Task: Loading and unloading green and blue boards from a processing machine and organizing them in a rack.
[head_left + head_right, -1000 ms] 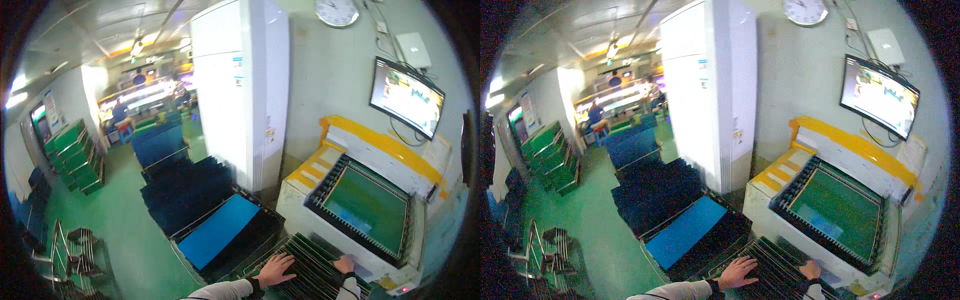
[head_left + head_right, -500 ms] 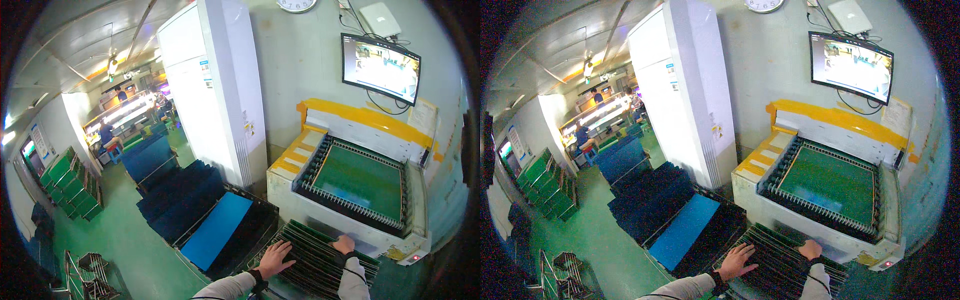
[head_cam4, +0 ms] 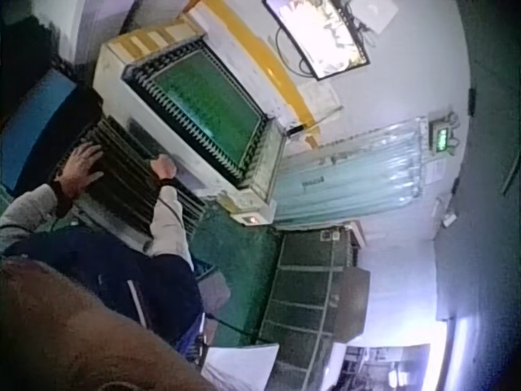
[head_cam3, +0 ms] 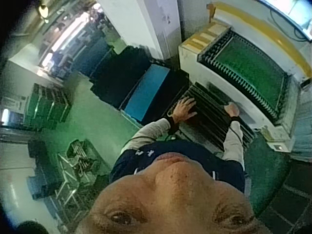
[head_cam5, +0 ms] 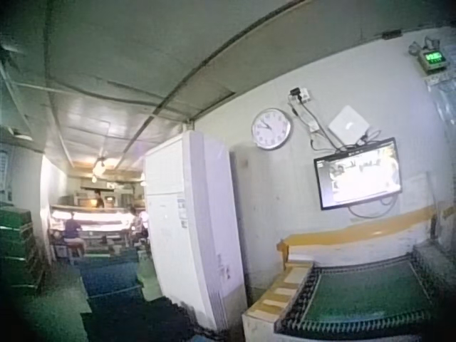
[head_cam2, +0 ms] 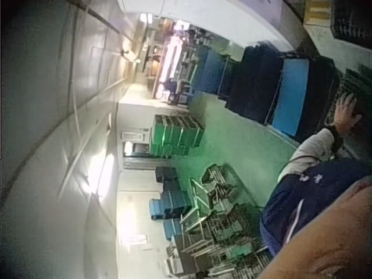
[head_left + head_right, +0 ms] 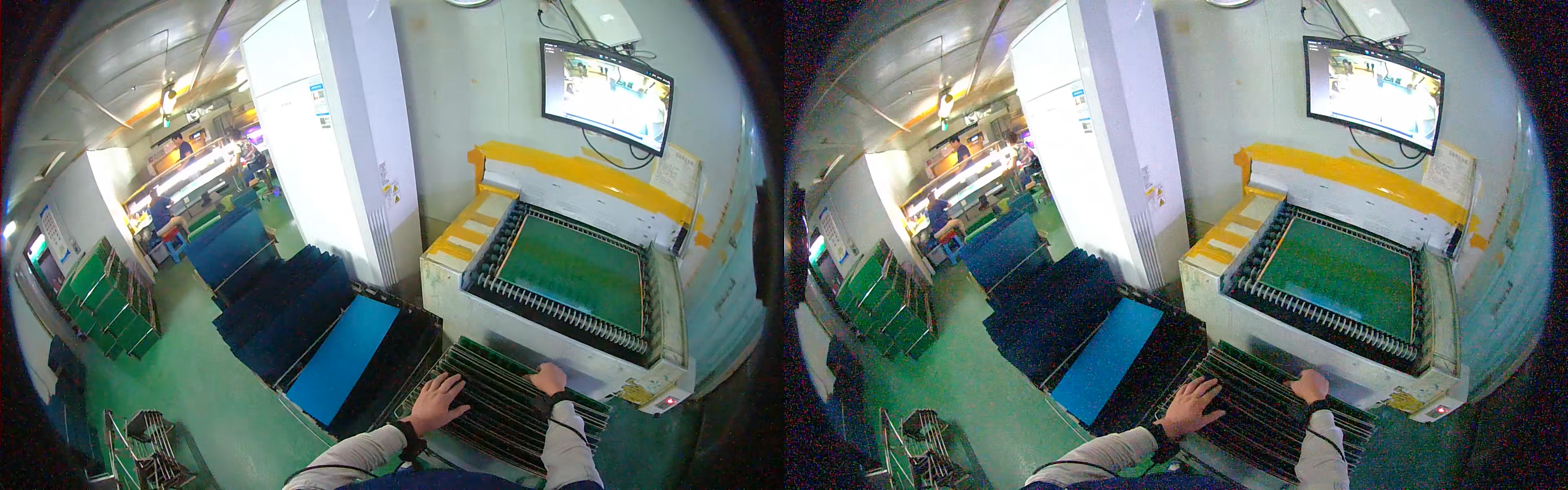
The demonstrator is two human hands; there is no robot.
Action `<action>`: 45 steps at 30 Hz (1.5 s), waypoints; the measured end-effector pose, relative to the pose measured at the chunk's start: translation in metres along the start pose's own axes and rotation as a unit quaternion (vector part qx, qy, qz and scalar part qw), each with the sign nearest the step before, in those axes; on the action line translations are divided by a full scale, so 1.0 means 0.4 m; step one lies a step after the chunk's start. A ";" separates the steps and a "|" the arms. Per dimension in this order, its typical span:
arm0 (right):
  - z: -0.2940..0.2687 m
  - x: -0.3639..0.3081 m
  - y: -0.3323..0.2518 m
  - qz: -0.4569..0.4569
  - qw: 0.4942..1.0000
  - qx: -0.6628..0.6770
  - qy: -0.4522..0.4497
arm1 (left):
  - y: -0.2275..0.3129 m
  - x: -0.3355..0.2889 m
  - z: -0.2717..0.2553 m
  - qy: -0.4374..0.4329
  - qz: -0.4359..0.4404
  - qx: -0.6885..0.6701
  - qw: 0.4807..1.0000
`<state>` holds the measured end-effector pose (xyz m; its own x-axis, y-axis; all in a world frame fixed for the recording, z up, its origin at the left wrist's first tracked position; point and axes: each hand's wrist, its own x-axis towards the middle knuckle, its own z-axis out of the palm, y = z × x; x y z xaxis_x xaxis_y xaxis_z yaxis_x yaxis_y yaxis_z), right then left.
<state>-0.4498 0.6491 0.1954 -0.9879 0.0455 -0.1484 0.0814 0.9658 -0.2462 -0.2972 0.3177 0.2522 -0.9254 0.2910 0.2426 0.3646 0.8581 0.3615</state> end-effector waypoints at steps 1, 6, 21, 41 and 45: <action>-0.001 -0.001 -0.001 -0.004 1.000 -0.001 0.013 | -0.001 0.000 0.001 -0.004 -0.002 0.003 1.000; -0.023 -0.018 -0.021 -0.012 1.000 -0.014 0.022 | -0.006 0.004 0.003 0.004 0.006 0.011 1.000; 0.009 0.011 -0.001 -0.040 0.999 -0.036 0.006 | -0.020 0.014 0.025 0.001 0.001 0.001 1.000; 0.008 0.034 0.028 0.005 0.998 -0.018 -0.062 | -0.008 0.017 0.012 -0.002 0.003 0.011 1.000; -0.011 0.023 0.005 -0.007 0.996 -0.022 -0.083 | -0.014 0.017 0.014 0.001 -0.003 0.009 1.000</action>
<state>-0.4593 0.6527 0.1976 -0.9533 -0.0081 -0.3019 0.0573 0.9766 -0.2073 -0.3061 0.3171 0.2467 -0.9271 0.2860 0.2422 0.3579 0.8673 0.3459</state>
